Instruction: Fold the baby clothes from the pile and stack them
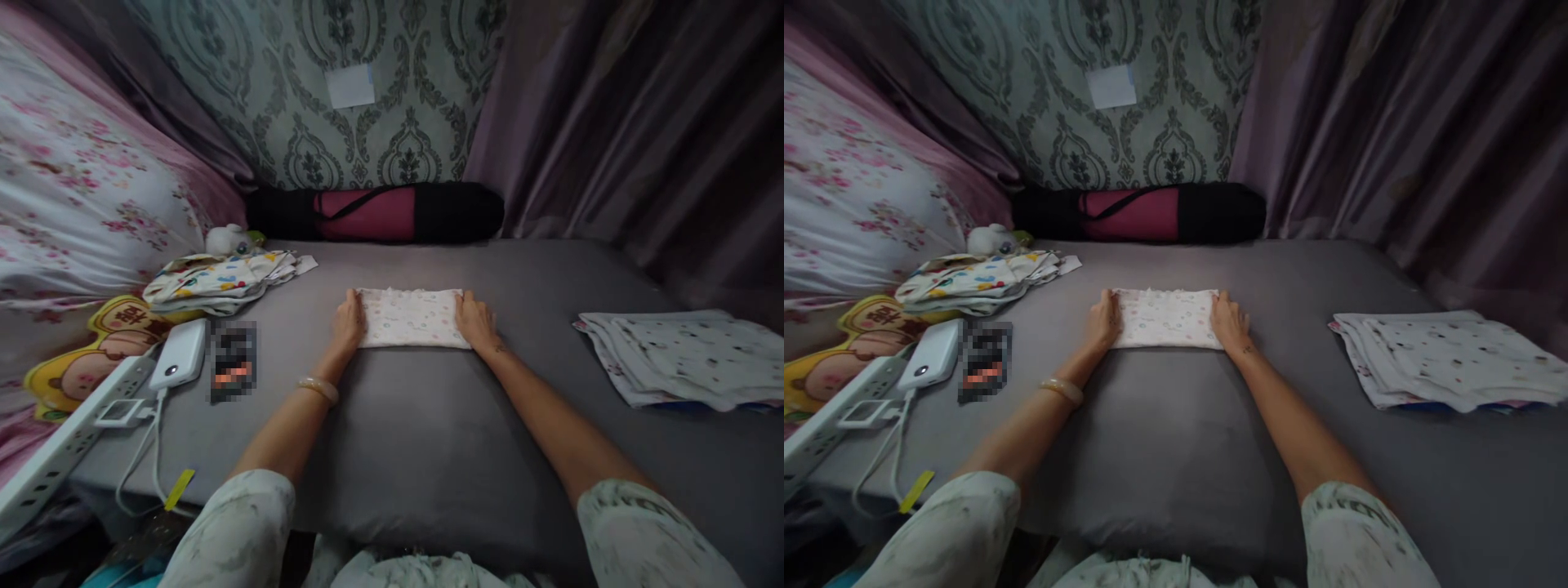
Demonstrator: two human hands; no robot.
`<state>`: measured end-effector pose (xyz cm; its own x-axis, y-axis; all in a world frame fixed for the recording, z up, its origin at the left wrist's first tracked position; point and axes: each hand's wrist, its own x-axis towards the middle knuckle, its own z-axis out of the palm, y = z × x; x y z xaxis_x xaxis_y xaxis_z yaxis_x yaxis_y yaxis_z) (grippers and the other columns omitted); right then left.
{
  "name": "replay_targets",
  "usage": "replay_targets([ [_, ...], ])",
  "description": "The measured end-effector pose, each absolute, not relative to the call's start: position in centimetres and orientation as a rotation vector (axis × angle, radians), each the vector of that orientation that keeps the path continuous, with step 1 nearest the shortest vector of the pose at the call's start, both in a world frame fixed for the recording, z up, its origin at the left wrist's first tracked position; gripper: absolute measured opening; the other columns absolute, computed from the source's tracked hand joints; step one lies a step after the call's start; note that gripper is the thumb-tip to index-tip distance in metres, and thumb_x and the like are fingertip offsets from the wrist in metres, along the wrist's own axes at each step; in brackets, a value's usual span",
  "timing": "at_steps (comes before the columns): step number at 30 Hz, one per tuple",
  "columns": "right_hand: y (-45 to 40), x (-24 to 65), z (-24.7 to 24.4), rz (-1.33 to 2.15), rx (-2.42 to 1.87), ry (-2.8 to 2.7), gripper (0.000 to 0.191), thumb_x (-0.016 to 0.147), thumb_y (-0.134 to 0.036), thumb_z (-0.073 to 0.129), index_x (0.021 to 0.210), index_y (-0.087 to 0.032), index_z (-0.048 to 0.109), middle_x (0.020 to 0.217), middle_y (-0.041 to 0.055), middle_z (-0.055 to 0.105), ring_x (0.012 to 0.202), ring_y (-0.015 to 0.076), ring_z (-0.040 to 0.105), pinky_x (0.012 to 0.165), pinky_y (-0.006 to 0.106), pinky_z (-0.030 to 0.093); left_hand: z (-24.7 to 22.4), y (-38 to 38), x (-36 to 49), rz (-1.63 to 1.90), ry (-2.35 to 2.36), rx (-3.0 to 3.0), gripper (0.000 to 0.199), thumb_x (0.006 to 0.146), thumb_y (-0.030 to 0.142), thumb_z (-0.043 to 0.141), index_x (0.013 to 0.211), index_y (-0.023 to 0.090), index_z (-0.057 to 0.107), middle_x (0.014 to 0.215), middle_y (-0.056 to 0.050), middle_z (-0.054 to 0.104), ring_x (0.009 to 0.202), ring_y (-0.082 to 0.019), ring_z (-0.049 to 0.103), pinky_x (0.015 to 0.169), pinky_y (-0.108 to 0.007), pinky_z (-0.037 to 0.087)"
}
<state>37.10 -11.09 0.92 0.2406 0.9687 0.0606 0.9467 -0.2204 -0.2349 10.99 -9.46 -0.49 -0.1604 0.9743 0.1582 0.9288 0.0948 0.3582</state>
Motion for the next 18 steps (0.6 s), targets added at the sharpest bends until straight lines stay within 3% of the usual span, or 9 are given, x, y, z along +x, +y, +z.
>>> replay_targets([
  [12, -9.3, 37.9, -0.2, 0.327, -2.363, -1.590, 0.044, 0.097, -0.040, 0.037, 0.116, -0.009, 0.061, 0.108, 0.0225, 0.067, 0.104, 0.0295, 0.064, 0.085, 0.037, 0.046, -1.2, -8.2, 10.8, 0.491, 2.375, 1.765, 0.039, 0.097, 0.042, 0.030, 0.104, 0.016, 0.059, 0.102, -0.018, 0.068, 0.096, -0.028, 0.066, 0.076, -0.034, 0.046],
  [18, -9.2, 39.3, 0.7, 0.366, -2.317, -1.625, 0.045, 0.098, -0.033, 0.028, 0.109, -0.011, 0.066, 0.103, 0.0199, 0.069, 0.097, 0.0264, 0.065, 0.079, 0.033, 0.047, 0.4, -9.1, 10.9, 0.537, 2.380, 1.850, 0.029, 0.095, 0.033, 0.039, 0.108, 0.013, 0.055, 0.107, -0.019, 0.065, 0.101, -0.028, 0.062, 0.082, -0.035, 0.046],
])
